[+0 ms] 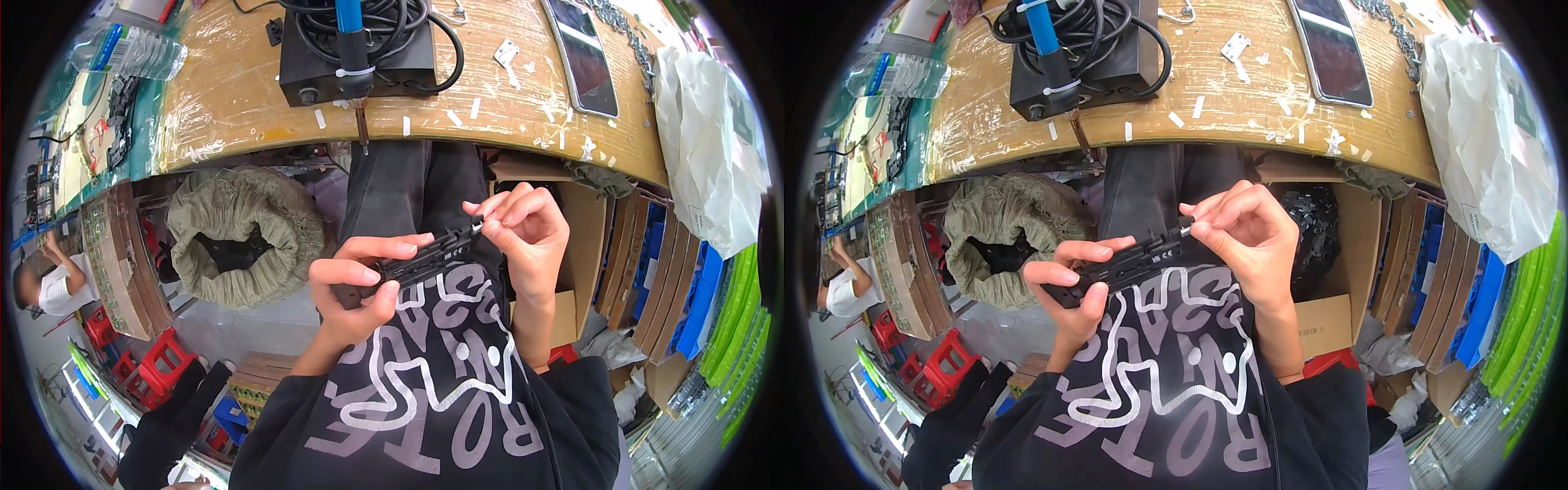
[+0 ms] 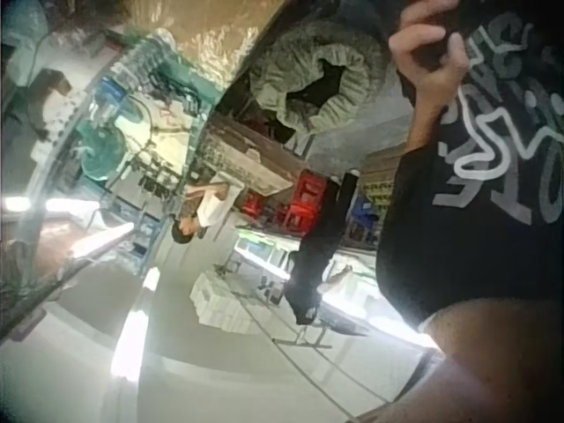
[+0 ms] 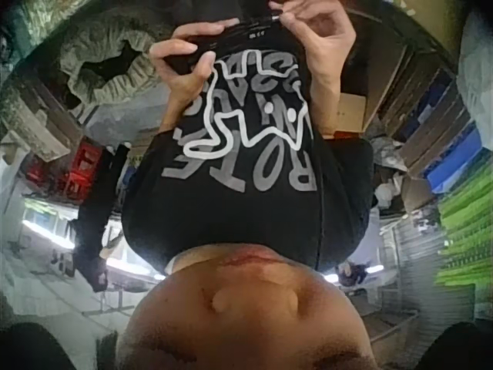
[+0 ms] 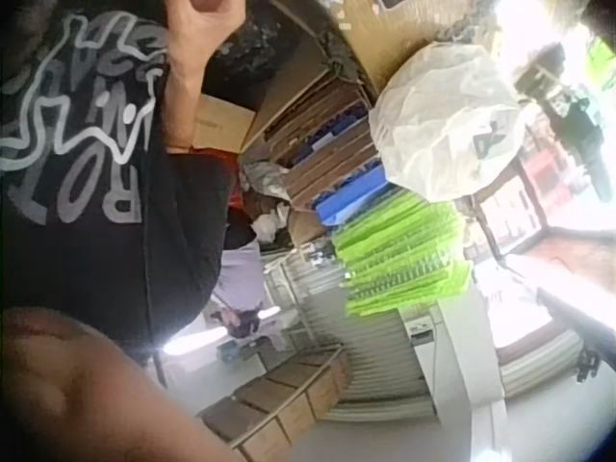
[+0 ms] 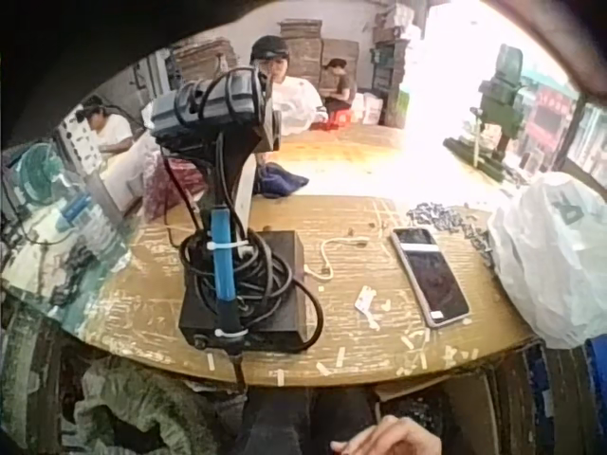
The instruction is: The person repeatedly picks up small metal components from a table and inserts them into a black plastic housing. They hold the housing under a stationary soldering iron, then place the assembled unit into a cloth bag. The cycle repeats with new components throughout the clip.
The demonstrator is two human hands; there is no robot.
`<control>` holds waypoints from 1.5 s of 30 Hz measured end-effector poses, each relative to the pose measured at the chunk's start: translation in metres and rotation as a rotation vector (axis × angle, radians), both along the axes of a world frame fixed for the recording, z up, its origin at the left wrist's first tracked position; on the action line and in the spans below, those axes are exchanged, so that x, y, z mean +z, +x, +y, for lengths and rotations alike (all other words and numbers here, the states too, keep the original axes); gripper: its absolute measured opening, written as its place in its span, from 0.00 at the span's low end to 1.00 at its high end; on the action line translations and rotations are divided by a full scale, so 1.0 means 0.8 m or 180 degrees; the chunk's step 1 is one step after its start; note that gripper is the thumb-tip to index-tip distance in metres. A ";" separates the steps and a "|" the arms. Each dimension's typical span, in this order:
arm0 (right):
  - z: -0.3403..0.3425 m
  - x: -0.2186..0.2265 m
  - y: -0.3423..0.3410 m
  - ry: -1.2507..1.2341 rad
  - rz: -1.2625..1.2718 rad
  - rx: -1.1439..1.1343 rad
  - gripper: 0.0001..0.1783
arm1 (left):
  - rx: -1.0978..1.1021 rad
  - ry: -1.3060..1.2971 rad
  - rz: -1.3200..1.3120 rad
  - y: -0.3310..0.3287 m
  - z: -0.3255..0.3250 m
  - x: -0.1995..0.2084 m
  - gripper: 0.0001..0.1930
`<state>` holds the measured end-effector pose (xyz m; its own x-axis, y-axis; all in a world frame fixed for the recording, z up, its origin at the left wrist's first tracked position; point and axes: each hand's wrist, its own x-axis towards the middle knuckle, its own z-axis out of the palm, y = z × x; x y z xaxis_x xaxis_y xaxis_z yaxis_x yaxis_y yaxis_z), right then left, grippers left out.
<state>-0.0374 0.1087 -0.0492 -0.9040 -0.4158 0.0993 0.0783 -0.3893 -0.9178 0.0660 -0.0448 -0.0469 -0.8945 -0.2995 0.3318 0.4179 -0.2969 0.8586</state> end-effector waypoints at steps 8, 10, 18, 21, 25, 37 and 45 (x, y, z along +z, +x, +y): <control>0.002 0.012 0.016 0.0523 -0.0377 -0.0024 0.09 | -0.0120 -0.0108 0.0078 0.005 -0.002 0.018 0.15; 0.004 0.013 0.009 0.0668 0.0067 0.0341 0.06 | -0.0262 0.0041 0.0133 0.002 -0.006 0.018 0.15; 0.009 0.012 0.017 0.0331 0.0054 0.0202 0.03 | -0.0858 0.0825 -0.0342 0.005 -0.008 0.041 0.18; 0.008 0.013 0.027 0.0183 0.0123 0.0163 0.03 | -0.0885 0.1672 -0.1119 -0.001 -0.009 0.018 0.25; 0.003 0.003 0.038 0.0209 0.0369 0.0499 0.05 | -0.1874 0.0956 -0.2209 0.016 -0.005 0.002 0.19; 0.007 -0.011 0.050 0.0333 0.0494 0.0928 0.05 | -0.3076 0.3703 -0.2084 0.028 0.009 -0.041 0.16; 0.000 -0.037 0.035 0.0257 0.0673 0.0944 0.05 | -0.2333 0.2701 -0.2640 0.015 0.002 -0.020 0.14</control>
